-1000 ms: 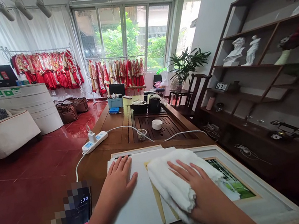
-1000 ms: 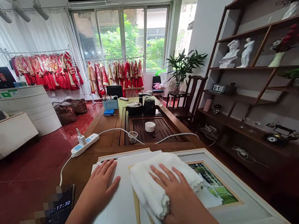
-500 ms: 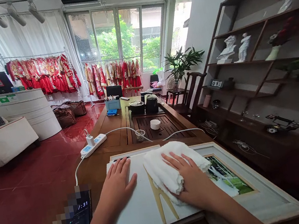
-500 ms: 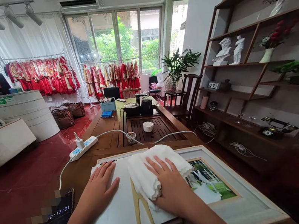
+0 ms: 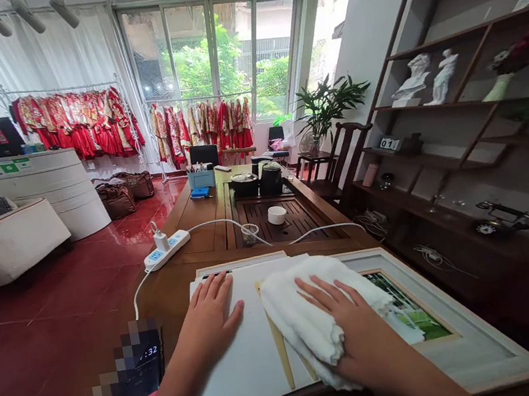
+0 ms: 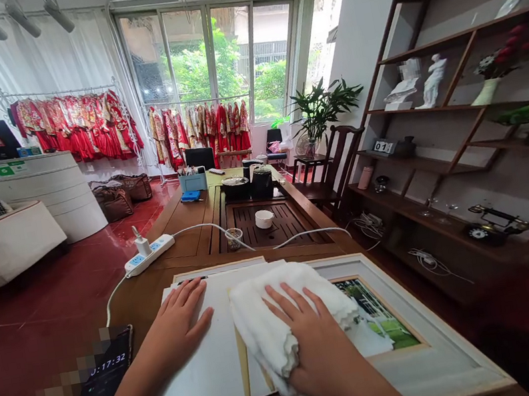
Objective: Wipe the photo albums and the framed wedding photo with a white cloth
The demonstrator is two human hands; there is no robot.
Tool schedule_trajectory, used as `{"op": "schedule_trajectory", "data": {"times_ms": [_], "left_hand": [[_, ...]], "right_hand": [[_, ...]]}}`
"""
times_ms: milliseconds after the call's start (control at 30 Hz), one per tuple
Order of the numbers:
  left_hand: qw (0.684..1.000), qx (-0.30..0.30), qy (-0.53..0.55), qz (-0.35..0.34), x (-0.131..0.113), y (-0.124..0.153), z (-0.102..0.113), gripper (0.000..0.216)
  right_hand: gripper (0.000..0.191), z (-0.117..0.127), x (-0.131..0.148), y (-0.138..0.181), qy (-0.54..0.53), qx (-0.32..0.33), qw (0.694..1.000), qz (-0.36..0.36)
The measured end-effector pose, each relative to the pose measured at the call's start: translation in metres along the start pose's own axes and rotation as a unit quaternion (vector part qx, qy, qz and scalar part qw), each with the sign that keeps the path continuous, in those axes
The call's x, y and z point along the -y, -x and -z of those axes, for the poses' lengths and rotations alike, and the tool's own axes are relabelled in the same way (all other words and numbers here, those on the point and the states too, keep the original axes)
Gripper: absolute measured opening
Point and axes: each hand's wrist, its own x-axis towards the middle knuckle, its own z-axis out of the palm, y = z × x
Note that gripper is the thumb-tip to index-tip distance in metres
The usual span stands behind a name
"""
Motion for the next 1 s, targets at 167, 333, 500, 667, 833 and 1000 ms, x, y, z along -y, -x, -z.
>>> {"op": "schedule_trajectory", "data": {"times_ms": [167, 333, 500, 667, 833, 1000], "left_hand": [[1.000, 0.016, -0.016, 0.004, -0.003, 0.000, 0.002, 0.057], [0.999, 0.027, -0.028, 0.010, -0.005, -0.001, 0.004, 0.058], [0.999, 0.031, -0.031, 0.010, -0.005, -0.001, 0.006, 0.061], [0.999, 0.033, -0.033, 0.010, -0.005, 0.000, 0.006, 0.060], [0.999, 0.030, -0.030, 0.006, -0.004, 0.000, 0.006, 0.059], [0.999, 0.025, -0.029, 0.005, -0.004, -0.001, 0.005, 0.058]], "right_hand": [[0.072, -0.004, -0.011, -0.037, 0.001, -0.007, 1.000, -0.005], [0.072, -0.007, -0.015, -0.053, -0.006, -0.021, 1.000, -0.016], [0.074, -0.006, -0.009, -0.032, 0.002, -0.025, 1.000, -0.002], [0.084, -0.004, -0.002, 0.010, 0.018, -0.034, 0.999, 0.028], [0.087, -0.007, 0.001, 0.025, 0.028, -0.044, 0.998, 0.029], [0.075, -0.008, -0.003, -0.008, 0.009, -0.038, 0.999, 0.004]]}}
